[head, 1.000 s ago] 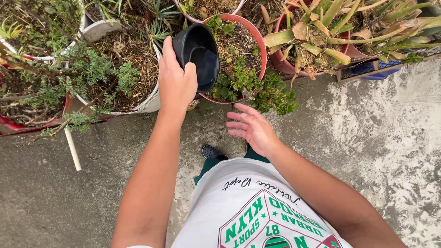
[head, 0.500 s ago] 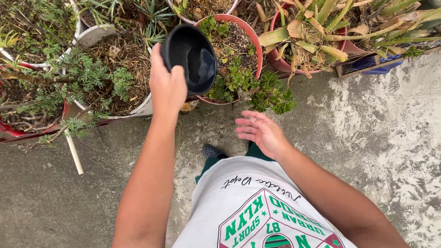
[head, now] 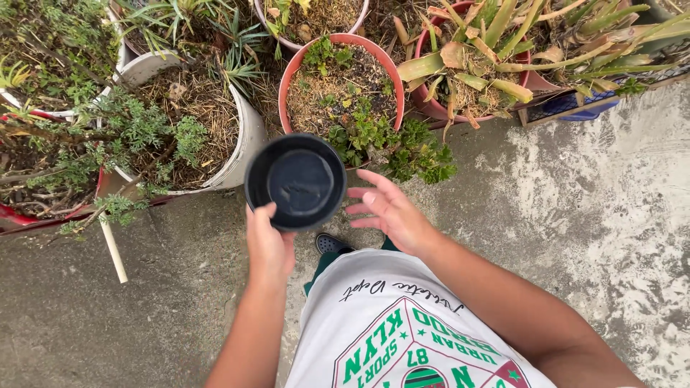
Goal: The person carries a black bowl to a sink, fills it with water, and walks to a collection of potted plants. They pour water into several pots, then repeat the process by refilling the bowl and watering additional plants.
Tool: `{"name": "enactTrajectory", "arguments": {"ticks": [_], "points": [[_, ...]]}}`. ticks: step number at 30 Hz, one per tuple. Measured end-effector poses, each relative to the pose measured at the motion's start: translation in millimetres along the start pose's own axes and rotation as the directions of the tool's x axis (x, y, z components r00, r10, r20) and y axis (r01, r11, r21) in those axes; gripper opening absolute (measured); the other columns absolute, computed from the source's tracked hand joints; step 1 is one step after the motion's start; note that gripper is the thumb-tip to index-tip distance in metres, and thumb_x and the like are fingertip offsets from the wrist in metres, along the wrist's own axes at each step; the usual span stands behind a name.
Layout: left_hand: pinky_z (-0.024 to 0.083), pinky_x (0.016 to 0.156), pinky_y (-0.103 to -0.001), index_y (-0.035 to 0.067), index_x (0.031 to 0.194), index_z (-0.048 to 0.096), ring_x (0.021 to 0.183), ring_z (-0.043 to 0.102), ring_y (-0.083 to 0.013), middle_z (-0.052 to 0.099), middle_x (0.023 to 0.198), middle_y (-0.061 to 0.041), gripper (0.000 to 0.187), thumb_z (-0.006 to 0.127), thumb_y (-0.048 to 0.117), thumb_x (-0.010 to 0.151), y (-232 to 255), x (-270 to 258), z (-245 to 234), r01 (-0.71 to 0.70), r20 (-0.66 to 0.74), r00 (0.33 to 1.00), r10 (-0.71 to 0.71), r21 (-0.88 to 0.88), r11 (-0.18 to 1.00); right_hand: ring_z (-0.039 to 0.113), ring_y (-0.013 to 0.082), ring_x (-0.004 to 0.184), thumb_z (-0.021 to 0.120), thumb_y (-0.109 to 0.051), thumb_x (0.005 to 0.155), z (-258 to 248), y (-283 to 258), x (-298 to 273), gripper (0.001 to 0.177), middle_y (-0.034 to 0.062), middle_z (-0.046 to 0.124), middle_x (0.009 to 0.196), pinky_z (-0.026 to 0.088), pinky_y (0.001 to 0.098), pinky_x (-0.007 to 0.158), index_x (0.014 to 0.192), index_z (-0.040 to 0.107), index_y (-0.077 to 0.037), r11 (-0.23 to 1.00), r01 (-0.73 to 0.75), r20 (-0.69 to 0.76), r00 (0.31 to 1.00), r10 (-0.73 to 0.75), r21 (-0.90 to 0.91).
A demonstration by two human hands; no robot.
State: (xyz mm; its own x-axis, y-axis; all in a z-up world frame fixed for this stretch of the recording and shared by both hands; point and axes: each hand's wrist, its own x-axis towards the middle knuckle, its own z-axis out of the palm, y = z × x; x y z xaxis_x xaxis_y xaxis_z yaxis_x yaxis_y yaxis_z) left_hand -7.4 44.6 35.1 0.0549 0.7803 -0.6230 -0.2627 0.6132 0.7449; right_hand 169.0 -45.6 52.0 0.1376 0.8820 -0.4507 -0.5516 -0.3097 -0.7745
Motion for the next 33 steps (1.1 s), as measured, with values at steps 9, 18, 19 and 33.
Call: {"name": "enactTrajectory", "arguments": {"ticks": [9,18,19,33], "points": [[0.032,0.1,-0.046,0.008,0.139,0.024,0.121,0.036,-0.0288,0.035,0.134,-0.022,0.06,0.043,0.035,0.089,5.0,-63.7,30.0,-0.102,0.22,0.974,0.05,0.232,0.967,0.051,0.0397,0.106,0.054,-0.01,0.079,6.7,-5.5,-1.0,0.058,0.0245,0.04,0.129,0.049,0.051,0.081,0.134,0.035,-0.011,0.986,0.055,-0.223,0.975,-0.019,0.158],[0.043,0.087,-0.039,0.0,0.132,0.03,0.104,0.05,-0.0301,0.047,0.115,-0.023,0.054,0.037,0.035,0.091,-2.3,-35.1,23.4,-0.153,0.313,0.949,0.019,0.409,0.9,0.061,0.0349,0.085,0.046,-0.005,0.069,-86.5,-83.5,18.6,0.062,0.0174,0.052,0.109,0.058,0.0488,0.062,0.128,0.038,-0.021,0.908,0.225,-0.439,0.817,-0.373,-0.353],[0.043,0.087,-0.039,0.0,0.132,0.03,0.104,0.05,-0.0301,0.047,0.115,-0.023,0.054,0.037,0.035,0.091,-4.2,-31.4,20.5,-0.15,0.309,0.951,0.02,0.403,0.903,0.061,0.0349,0.085,0.046,-0.005,0.069,-87.9,-87.6,23.2,0.062,0.0174,0.052,0.109,0.058,0.0488,0.062,0.128,0.038,-0.021,0.907,0.222,-0.434,0.82,-0.372,-0.358],[0.043,0.073,-0.026,0.004,0.121,0.044,0.086,0.052,-0.0139,0.055,0.1,-0.008,0.04,0.04,0.026,0.087,-24.4,-13.8,14.7,-0.009,0.151,0.987,-0.047,0.348,0.937,0.034,0.0366,0.127,0.028,0.007,0.065,-42.1,-116.7,35.1,0.069,0.0242,0.036,0.135,0.027,0.0405,0.106,0.134,0.024,-0.003,0.332,0.408,0.057,0.699,-0.713,-0.85]]}}
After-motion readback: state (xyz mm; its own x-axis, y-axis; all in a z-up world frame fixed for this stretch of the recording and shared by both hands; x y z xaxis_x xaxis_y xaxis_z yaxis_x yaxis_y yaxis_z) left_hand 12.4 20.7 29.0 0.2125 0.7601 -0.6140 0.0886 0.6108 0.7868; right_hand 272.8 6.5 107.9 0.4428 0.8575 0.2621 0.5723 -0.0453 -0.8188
